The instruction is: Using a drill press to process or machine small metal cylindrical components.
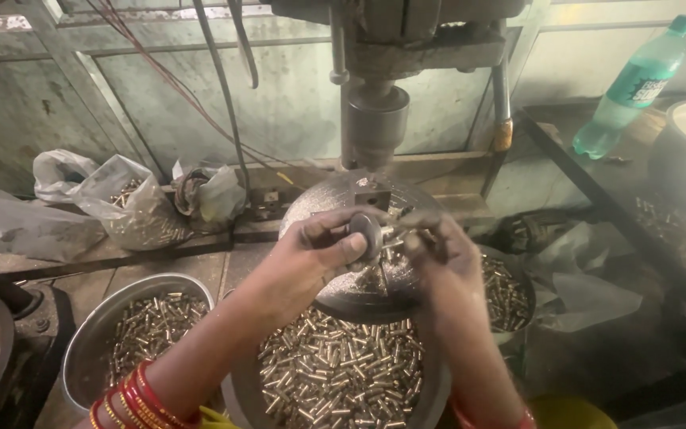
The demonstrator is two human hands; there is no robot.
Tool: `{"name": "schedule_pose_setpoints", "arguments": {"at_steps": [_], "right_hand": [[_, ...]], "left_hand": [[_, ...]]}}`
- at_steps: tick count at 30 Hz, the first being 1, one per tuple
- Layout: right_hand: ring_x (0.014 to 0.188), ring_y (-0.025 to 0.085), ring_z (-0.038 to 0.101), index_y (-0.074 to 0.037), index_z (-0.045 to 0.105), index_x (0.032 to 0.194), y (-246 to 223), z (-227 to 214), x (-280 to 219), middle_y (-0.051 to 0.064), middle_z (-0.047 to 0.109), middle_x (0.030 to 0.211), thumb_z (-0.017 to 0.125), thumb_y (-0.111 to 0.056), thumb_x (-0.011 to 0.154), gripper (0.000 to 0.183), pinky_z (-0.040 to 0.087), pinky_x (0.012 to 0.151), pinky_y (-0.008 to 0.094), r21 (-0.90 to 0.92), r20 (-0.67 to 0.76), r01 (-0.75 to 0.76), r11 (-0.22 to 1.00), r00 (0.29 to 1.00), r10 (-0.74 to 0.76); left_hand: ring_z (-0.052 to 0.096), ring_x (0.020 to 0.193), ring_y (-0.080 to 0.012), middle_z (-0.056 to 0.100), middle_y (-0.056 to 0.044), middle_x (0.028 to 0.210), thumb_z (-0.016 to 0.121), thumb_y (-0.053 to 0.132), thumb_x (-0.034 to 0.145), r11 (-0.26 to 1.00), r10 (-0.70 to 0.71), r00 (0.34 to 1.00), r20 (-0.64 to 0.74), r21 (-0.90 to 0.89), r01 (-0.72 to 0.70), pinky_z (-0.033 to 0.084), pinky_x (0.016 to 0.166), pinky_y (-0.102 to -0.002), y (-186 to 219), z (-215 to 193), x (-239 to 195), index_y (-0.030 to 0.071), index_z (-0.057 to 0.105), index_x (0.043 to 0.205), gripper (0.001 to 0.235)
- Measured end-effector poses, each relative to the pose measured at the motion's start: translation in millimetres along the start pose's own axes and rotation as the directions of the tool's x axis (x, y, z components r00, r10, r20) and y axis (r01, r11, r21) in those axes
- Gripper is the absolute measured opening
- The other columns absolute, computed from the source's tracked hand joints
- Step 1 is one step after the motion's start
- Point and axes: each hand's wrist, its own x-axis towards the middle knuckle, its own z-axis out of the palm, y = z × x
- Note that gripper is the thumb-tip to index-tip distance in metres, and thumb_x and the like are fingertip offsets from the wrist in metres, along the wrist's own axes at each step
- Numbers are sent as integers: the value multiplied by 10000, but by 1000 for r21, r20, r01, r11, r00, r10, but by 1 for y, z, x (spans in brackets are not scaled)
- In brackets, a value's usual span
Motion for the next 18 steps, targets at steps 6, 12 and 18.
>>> {"name": "schedule_pose_setpoints", "arguments": {"at_steps": [6,12,18], "right_hand": [[883,170,695,-23,728,1038,-2,-13,5,84,743,943,683,-70,925,131,578,840,330,409,33,-173,896,984,175],[826,155,705,7,740,1012,13,-20,9,95,756,909,710,-114,917,157,586,794,308,362,146,-179,915,980,134],[840,123,686,-30,769,1054,17,-17,15,70,772,945,735,-157,898,204,555,779,288,220,175,-101,970,983,63]], "left_hand": [[673,1081,-168,757,-62,1112,641,172,953,965,128,987,100,217,-148,524,1040,-345,-3,-4,-1,96,677,1341,397],[691,1111,-146,772,-21,1128,647,197,911,905,122,989,85,401,-146,521,1056,-338,7,2,-5,143,694,1311,406],[728,1033,-174,790,-84,1100,709,139,902,887,180,983,25,428,-173,576,982,-338,-10,-7,8,82,734,1183,287]]}}
